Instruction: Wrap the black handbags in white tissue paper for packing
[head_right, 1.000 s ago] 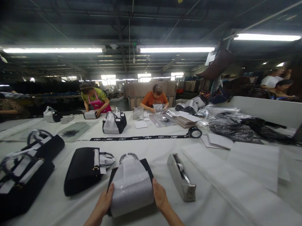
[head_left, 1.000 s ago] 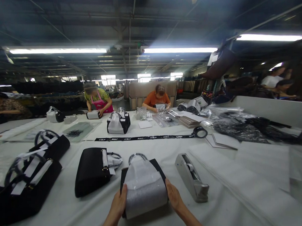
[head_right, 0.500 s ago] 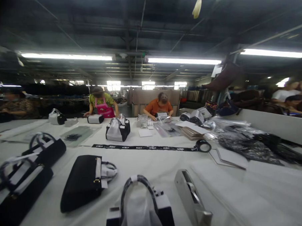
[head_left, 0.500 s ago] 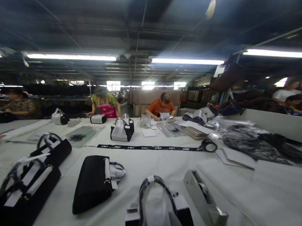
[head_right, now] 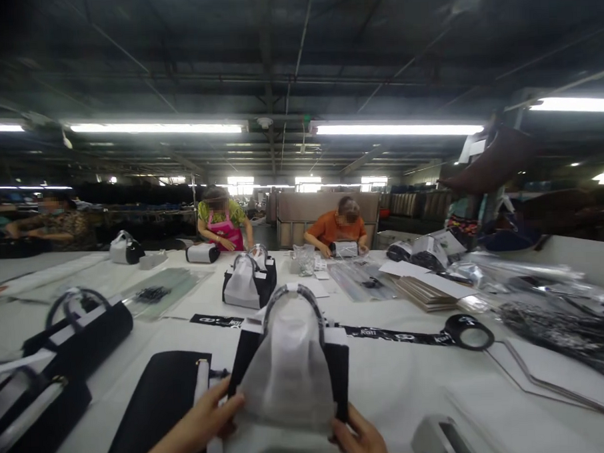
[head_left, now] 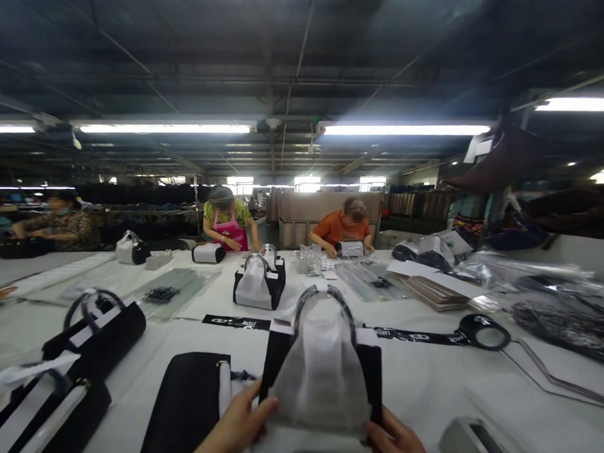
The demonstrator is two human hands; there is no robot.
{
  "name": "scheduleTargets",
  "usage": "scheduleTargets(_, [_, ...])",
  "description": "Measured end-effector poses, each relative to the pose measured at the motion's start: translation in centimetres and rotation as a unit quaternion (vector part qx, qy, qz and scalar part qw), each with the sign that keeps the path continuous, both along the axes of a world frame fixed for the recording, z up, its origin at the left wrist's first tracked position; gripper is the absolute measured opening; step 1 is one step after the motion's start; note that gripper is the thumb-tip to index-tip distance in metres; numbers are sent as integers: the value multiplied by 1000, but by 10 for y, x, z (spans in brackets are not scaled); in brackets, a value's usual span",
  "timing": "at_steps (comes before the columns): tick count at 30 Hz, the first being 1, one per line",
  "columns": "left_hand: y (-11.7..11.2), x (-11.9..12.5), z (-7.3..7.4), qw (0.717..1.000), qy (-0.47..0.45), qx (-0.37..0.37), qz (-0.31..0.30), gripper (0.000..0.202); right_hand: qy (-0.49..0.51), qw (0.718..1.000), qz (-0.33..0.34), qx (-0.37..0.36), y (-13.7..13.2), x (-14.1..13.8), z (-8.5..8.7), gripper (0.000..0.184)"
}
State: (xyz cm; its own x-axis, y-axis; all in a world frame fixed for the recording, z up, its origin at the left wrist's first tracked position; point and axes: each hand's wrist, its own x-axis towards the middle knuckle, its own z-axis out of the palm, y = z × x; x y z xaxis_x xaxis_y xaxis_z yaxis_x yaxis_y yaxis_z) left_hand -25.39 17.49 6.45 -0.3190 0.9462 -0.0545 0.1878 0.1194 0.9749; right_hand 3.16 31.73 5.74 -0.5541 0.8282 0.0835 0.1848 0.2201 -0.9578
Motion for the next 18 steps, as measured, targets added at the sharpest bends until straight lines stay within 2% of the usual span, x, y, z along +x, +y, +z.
scheduleTargets(3, [54, -64, 14, 999, 11, 26, 16, 55, 54, 998, -5, -10, 52, -77, 4, 52])
scheduleTargets(5, [86, -104, 15, 999, 13, 22, 33, 54, 82, 997, -7, -13, 87, -125, 4, 50])
scheduleTargets(7, [113, -138, 8, 999, 12, 14, 44, 57, 105, 994, -7, -2, 120, -167, -1, 48])
scheduleTargets(9, [135, -163, -3, 999, 9, 4, 46, 61, 120, 993, -1, 14, 149, -200, -13, 45])
scheduleTargets(12, [160, -189, -27, 999, 8, -11, 41, 64, 125, 992, -2, 22, 181, -237, -40, 45])
scheduleTargets(15, [173, -210, -53, 995, 18, -50, 80, 70, 117, 993, -17, 22, 199, -262, -70, 42])
scheduleTargets(18, [182, -233, -75, 990, 27, -97, 99, 74, 100, 993, -42, 34, 208, -282, -88, 29])
